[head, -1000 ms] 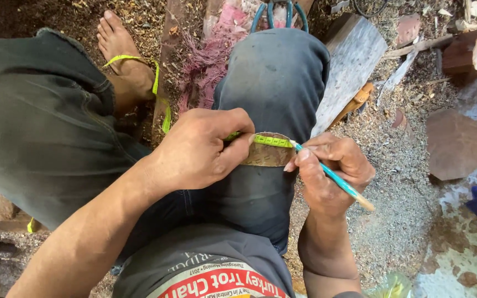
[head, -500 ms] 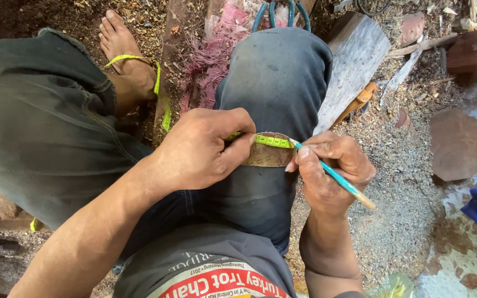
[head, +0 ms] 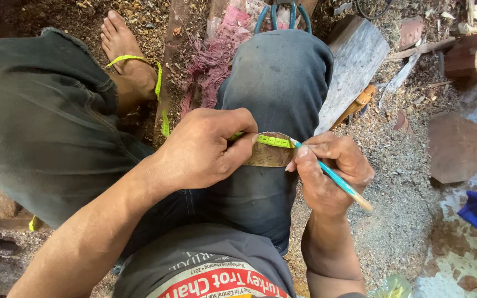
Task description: Measure, cut, and prepare sandpaper, then use it to sand a turned wooden spindle.
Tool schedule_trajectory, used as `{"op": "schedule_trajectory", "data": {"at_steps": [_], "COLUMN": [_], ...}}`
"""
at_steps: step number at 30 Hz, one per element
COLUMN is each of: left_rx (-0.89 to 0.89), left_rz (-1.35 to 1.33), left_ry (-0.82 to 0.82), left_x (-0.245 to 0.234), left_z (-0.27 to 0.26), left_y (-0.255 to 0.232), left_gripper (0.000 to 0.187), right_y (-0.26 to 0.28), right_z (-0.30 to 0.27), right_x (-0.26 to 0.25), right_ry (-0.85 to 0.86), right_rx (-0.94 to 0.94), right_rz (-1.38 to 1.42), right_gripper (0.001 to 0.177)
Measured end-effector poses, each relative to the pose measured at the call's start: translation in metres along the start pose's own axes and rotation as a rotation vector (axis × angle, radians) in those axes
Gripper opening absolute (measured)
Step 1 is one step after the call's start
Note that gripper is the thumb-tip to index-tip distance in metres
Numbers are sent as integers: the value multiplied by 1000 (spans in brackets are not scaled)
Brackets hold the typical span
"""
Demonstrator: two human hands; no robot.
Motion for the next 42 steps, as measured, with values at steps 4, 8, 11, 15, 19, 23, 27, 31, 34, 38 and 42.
{"op": "schedule_trajectory", "data": {"at_steps": [4,8,11,15,19,23,27,31,34,38,42], "left_rx": [15,-8,-4,-5,-4,-16,-2,6,-6,-6,-13], "left_rz": [-8,1,-20,-34,-51,-64,-70,-63,-78,-86,-85], "left_ry": [3,0,5,-12,-26,-32,-32,-46,-37,-34,-38], "left_x": [0,1,2,1,2,2,3,3,4,5,6], "left_z": [-1,1,-2,-1,-2,-2,-1,-1,-2,-1,-1], "left_y": [-1,1,2,0,1,3,3,4,5,5,7], "left_gripper": [6,7,6,6,5,6,6,7,6,7,6], "right_y": [0,-3,13,42,4,0,1,4,3,2,3], "right_z": [-3,-7,-11,-1,0,3,2,0,2,4,7], "right_x": [-1,-3,-6,21,29,29,25,30,31,32,34], "right_ry": [11,-198,-273,-142,-22,-1,-27,-12,-19,2,35], "right_rx": [6,-41,-299,-172,-5,-82,-129,-230,-192,-179,-197], "right_rz": [2,299,308,22,-53,-4,-60,-113,-128,-77,-107], "right_gripper": [15,13,21,18,17,16,15,14,15,15,14]}}
Point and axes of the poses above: each hand's wrist, its own z-axis towards the middle knuckle, its own x-axis out of the palm, y = z × x, the point moved 5 cm from there along z, towards the middle knuckle, and after that the axes turned 10 degrees about z, right-handed, at the moved point
